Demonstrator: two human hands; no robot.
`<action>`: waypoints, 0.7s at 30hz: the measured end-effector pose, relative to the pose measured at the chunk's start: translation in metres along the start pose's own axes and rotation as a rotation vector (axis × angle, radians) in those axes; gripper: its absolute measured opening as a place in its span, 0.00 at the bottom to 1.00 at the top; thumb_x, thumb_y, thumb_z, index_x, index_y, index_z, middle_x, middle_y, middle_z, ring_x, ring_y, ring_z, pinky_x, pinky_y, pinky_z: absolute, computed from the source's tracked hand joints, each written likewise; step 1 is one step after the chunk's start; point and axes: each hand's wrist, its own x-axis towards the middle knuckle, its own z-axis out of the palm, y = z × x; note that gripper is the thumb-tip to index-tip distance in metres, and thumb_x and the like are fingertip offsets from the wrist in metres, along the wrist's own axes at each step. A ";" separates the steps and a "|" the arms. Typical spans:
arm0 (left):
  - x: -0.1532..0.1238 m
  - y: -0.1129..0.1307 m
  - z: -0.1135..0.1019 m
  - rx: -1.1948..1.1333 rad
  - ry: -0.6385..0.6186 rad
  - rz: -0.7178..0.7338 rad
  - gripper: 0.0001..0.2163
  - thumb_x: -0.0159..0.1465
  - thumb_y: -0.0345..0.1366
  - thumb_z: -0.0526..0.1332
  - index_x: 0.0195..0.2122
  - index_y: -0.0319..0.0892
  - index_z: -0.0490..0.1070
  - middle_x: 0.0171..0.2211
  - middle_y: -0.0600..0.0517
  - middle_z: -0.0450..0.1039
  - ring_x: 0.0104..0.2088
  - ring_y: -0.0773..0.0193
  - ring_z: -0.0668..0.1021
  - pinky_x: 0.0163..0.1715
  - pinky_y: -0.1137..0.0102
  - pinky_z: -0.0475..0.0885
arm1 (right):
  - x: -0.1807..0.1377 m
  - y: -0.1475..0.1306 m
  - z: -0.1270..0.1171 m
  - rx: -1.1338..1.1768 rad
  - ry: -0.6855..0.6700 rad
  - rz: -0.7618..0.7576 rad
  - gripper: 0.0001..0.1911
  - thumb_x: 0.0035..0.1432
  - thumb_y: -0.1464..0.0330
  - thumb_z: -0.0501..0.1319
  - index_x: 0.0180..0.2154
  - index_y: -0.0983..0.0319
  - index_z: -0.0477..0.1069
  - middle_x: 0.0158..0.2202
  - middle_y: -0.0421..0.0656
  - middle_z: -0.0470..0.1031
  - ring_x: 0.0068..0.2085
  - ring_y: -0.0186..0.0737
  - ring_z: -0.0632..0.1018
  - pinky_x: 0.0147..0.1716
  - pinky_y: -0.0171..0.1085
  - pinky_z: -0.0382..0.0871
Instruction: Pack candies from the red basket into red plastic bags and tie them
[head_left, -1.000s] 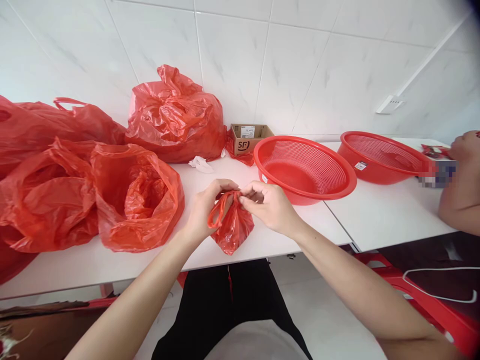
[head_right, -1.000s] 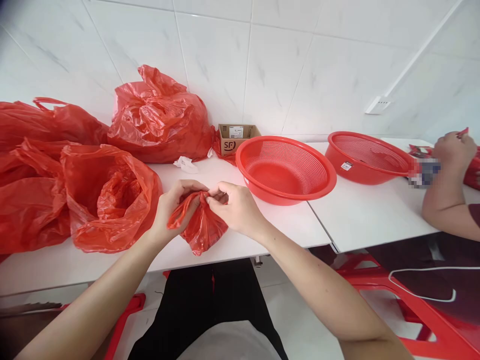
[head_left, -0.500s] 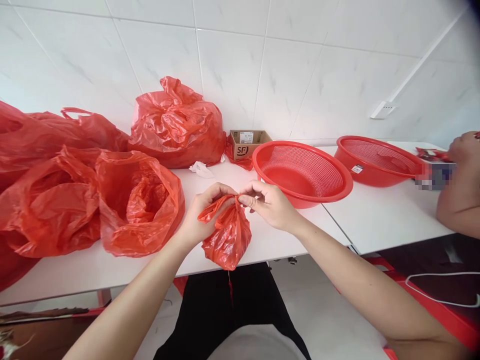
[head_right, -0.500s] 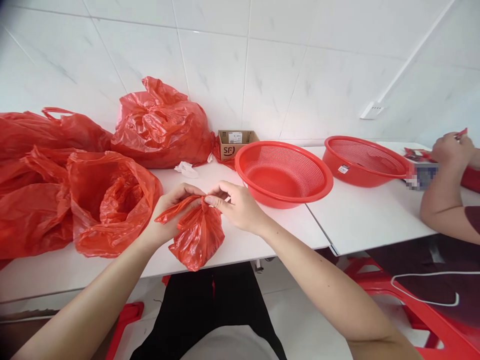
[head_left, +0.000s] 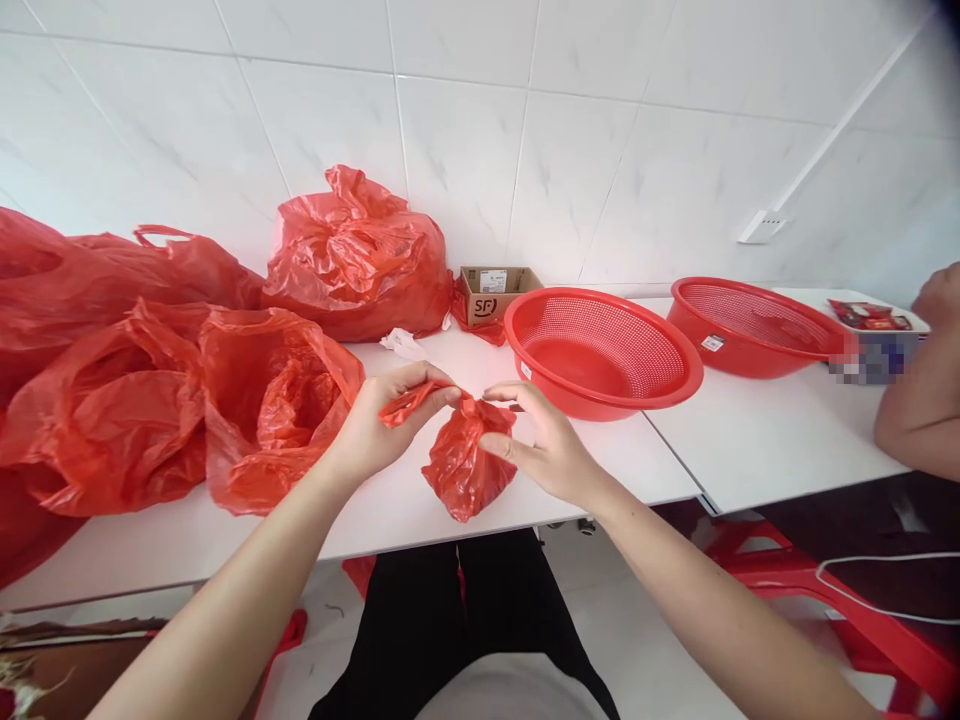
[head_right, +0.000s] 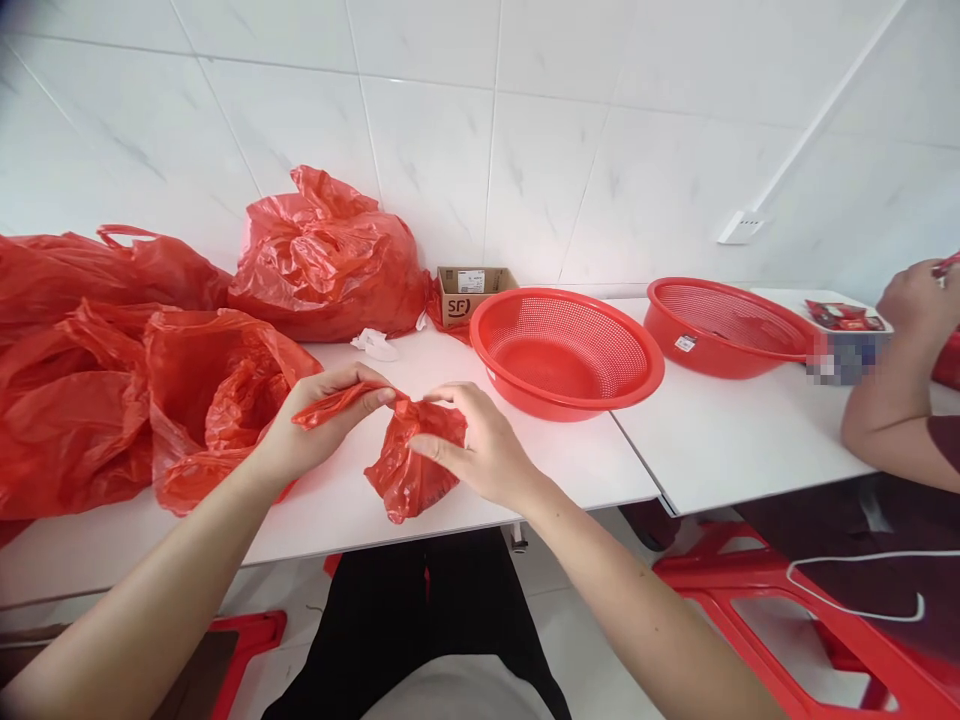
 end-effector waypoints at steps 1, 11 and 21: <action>0.001 0.003 0.003 -0.005 -0.041 0.011 0.06 0.64 0.40 0.63 0.35 0.44 0.76 0.33 0.54 0.79 0.35 0.65 0.79 0.39 0.72 0.72 | 0.000 0.002 0.006 0.033 -0.004 0.000 0.20 0.56 0.61 0.66 0.49 0.57 0.67 0.51 0.45 0.71 0.52 0.42 0.72 0.51 0.41 0.65; -0.013 0.022 0.003 0.092 0.234 0.087 0.06 0.62 0.38 0.65 0.29 0.46 0.76 0.29 0.57 0.78 0.30 0.66 0.77 0.33 0.71 0.71 | -0.008 0.012 0.061 -0.157 0.001 0.095 0.16 0.63 0.58 0.58 0.26 0.59 0.64 0.26 0.40 0.71 0.32 0.39 0.72 0.39 0.40 0.66; -0.007 0.076 -0.080 0.052 0.451 0.016 0.12 0.63 0.42 0.63 0.31 0.38 0.77 0.26 0.57 0.74 0.30 0.69 0.77 0.35 0.70 0.73 | 0.000 -0.044 0.053 0.393 -0.035 0.036 0.21 0.61 0.58 0.62 0.54 0.56 0.67 0.54 0.43 0.73 0.54 0.42 0.74 0.52 0.39 0.69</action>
